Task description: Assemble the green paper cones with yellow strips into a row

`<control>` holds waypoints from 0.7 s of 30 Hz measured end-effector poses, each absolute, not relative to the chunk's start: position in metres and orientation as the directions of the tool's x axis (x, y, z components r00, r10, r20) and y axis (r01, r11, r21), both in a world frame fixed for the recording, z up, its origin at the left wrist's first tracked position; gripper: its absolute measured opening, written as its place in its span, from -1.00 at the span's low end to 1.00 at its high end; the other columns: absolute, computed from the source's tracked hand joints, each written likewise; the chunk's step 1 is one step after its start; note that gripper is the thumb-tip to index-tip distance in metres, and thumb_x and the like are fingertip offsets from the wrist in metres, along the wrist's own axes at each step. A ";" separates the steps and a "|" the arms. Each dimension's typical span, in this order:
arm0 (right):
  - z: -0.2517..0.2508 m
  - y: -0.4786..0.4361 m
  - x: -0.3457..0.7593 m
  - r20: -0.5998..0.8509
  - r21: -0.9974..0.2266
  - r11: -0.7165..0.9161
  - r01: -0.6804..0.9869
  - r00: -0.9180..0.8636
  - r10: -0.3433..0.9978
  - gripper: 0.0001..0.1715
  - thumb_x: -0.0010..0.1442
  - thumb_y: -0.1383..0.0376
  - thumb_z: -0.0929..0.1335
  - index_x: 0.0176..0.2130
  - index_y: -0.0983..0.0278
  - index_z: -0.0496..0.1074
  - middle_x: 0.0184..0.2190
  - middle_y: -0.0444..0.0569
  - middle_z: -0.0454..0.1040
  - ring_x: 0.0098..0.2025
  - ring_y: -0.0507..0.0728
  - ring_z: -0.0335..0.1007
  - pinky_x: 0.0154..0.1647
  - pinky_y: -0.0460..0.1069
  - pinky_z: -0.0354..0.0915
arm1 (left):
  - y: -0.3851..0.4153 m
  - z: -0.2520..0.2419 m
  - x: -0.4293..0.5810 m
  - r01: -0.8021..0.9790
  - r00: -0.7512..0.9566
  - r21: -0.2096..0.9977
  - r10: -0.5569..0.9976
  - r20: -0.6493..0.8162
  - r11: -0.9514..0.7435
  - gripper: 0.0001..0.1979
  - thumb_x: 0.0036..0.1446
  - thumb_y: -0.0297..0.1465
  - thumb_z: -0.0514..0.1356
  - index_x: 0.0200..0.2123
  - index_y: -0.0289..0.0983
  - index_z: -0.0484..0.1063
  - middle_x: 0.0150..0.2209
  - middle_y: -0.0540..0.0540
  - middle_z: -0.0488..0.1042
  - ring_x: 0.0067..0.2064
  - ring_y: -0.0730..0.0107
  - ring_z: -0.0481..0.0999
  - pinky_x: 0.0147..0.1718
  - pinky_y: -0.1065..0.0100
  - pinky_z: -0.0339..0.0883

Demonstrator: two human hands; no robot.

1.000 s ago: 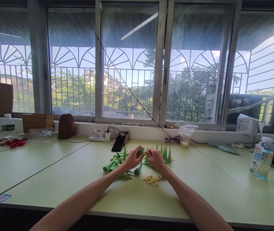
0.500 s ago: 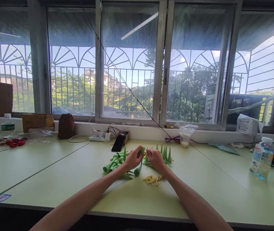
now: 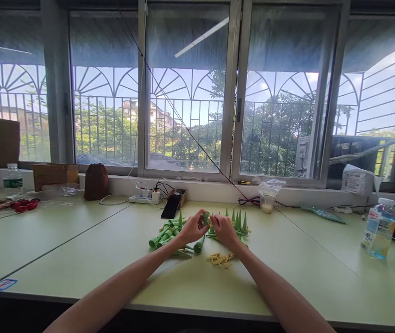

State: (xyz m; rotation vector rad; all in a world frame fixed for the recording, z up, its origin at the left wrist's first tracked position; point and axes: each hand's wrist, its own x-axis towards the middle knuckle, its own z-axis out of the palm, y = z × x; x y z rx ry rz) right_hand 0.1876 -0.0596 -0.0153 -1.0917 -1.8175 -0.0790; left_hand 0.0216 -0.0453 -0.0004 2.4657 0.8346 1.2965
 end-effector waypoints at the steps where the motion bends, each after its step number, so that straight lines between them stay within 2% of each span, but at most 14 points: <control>1: -0.015 -0.060 0.188 0.759 -0.392 0.596 0.701 -0.119 0.640 -0.51 0.34 0.12 0.13 -0.56 0.24 0.20 -0.63 -0.13 0.28 -0.58 0.02 0.05 -0.51 -0.06 -0.04 | -0.045 -0.001 0.022 0.376 0.448 0.448 0.582 0.678 -0.811 -0.74 0.00 -0.37 0.18 -0.19 -0.22 0.28 -0.55 0.13 0.32 -0.54 0.51 0.32 -0.51 0.47 0.10; 12: -0.014 -0.063 0.184 0.751 -0.397 0.600 0.694 -0.130 0.647 -0.53 0.33 0.14 0.16 -0.57 0.25 0.18 -0.65 -0.17 0.23 -0.58 0.00 0.03 -0.50 -0.07 -0.07 | -0.048 0.001 0.024 0.405 0.396 0.453 0.599 0.696 -0.794 -0.80 0.10 -0.25 0.14 -0.26 -0.22 0.26 -0.60 0.16 0.26 -0.58 0.52 0.27 -0.52 0.47 0.06; 21: -0.010 -0.071 0.182 0.747 -0.373 0.633 0.679 -0.184 0.638 -0.61 0.30 0.22 0.20 -0.52 0.29 0.31 -0.60 -0.16 0.31 -0.54 -0.01 0.10 -0.47 -0.09 -0.02 | -0.046 0.001 0.023 0.431 0.387 0.442 0.604 0.697 -0.786 -0.83 0.08 -0.27 0.14 -0.31 -0.20 0.22 -0.60 0.17 0.22 -0.57 0.52 0.24 -0.52 0.46 0.00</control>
